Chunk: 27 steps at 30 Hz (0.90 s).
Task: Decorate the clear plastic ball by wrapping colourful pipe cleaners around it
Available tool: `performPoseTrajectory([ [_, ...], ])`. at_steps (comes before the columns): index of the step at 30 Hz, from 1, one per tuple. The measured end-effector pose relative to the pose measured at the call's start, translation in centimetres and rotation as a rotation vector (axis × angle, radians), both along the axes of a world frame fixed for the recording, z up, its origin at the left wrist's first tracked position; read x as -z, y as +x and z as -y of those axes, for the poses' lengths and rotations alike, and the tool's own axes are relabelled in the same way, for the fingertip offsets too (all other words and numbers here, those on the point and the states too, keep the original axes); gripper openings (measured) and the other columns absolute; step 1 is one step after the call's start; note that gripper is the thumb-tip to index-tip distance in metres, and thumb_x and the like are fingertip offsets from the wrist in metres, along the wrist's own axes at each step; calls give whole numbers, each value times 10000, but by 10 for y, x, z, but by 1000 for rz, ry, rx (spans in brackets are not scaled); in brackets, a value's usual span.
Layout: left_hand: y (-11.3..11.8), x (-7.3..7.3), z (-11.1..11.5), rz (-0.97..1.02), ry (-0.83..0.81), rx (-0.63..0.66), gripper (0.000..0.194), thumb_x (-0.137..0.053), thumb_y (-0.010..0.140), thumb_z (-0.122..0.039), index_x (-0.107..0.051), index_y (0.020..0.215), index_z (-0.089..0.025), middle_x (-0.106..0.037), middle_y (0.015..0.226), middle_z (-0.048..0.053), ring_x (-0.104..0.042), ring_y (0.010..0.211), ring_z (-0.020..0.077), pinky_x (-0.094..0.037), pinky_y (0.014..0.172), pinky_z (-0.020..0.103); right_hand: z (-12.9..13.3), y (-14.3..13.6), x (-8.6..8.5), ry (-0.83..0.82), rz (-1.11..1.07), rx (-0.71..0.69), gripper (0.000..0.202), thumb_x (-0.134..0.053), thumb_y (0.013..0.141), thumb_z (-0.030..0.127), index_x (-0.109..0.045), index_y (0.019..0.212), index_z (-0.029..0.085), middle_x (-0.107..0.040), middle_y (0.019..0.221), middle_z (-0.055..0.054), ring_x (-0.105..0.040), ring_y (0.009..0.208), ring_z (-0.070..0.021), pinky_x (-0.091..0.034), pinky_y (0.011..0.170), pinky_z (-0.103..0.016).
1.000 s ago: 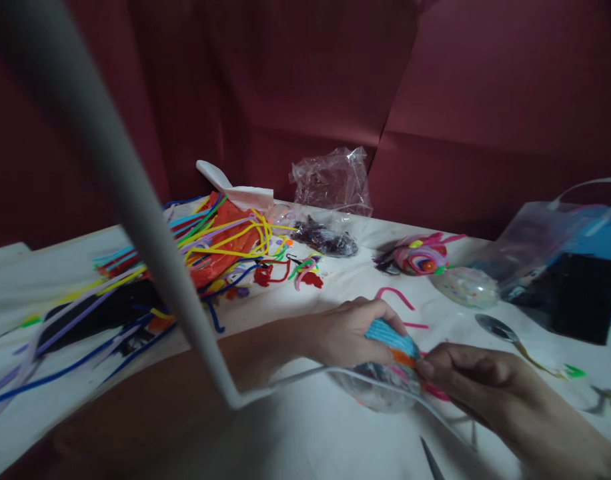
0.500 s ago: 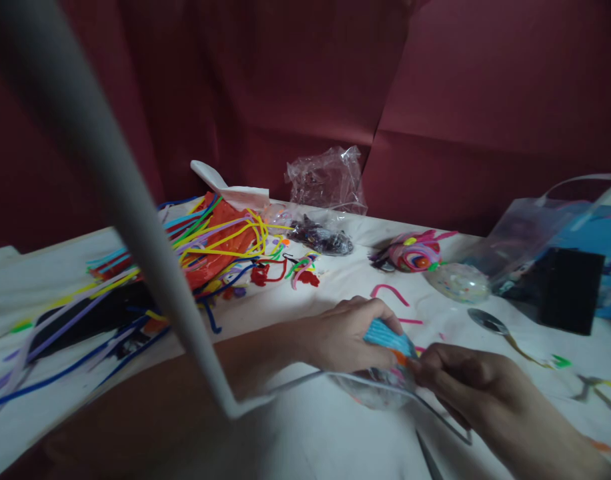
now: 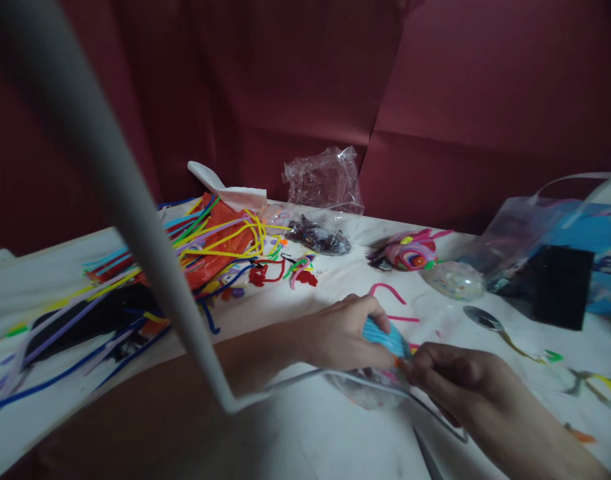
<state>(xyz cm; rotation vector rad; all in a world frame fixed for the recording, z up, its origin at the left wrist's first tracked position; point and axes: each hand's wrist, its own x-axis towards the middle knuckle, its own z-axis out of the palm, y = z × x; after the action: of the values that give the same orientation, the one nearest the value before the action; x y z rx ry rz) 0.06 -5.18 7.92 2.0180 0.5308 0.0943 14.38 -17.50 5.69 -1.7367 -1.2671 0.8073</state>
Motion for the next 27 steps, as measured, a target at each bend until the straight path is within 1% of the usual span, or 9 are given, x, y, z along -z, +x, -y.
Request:
performPoseTrajectory([
  [3,-1,-3,1,-15,36,-29,375,-638,626,-316,-456,936,-208,-472,719,-45,-431,531,65,-350,489,184,0,-4,0,3,-31,-15,381,-568,715,503,-525,588,146,-347,528,25,-289,465,-121,-197,418,-193],
  [5,-1,-5,0,-23,53,-30,327,-615,625,-298,-473,905,-204,-483,739,-38,-433,535,66,-350,481,185,-1,-3,6,20,-35,-37,364,-576,728,479,-524,590,147,-348,527,27,-292,460,-118,-195,409,-188],
  [7,-2,-8,-1,-37,83,-22,279,-592,627,-303,-497,865,-195,-501,788,-21,-457,570,78,-359,489,193,-3,-1,13,74,-46,-86,336,-583,736,446,-528,586,150,-373,530,22,-319,457,-122,-216,398,-175],
  [10,-2,-8,-3,-29,185,-13,268,-604,602,-327,-520,814,-184,-506,877,3,-499,696,116,-388,557,212,-4,3,20,147,-25,-142,314,-568,756,409,-516,575,158,-400,547,14,-351,471,-134,-251,399,-169],
  [13,-4,-6,-5,-29,254,17,276,-607,582,-312,-509,808,-188,-488,919,7,-505,786,140,-409,632,228,-4,4,18,80,40,-160,331,-565,789,416,-499,593,158,-395,572,11,-355,504,-146,-275,428,-176],
  [15,-4,-5,-6,-46,279,33,296,-606,580,-318,-493,824,-195,-477,925,3,-502,797,143,-412,647,233,-3,6,14,19,49,-196,355,-576,801,448,-498,615,157,-400,589,5,-359,522,-154,-286,438,-182],
  [18,-5,-6,-6,-70,317,25,361,-609,595,-367,-473,887,-204,-476,939,4,-497,822,150,-418,676,243,-4,9,12,-24,28,-234,382,-580,808,489,-502,646,153,-410,609,-1,-365,540,-159,-304,452,-183],
  [23,-5,-12,-5,-123,308,-5,514,-620,611,-405,-442,1051,-206,-486,1052,39,-498,936,186,-432,784,300,-4,11,11,-33,45,-218,403,-589,797,503,-475,622,157,-399,584,5,-354,513,-148,-289,426,-174],
  [27,-4,-12,-6,-150,275,3,542,-607,624,-394,-448,1109,-210,-499,1092,51,-503,975,212,-433,815,334,-5,6,6,-31,39,-190,400,-588,772,511,-494,614,156,-407,580,1,-353,508,-147,-289,425,-171],
])
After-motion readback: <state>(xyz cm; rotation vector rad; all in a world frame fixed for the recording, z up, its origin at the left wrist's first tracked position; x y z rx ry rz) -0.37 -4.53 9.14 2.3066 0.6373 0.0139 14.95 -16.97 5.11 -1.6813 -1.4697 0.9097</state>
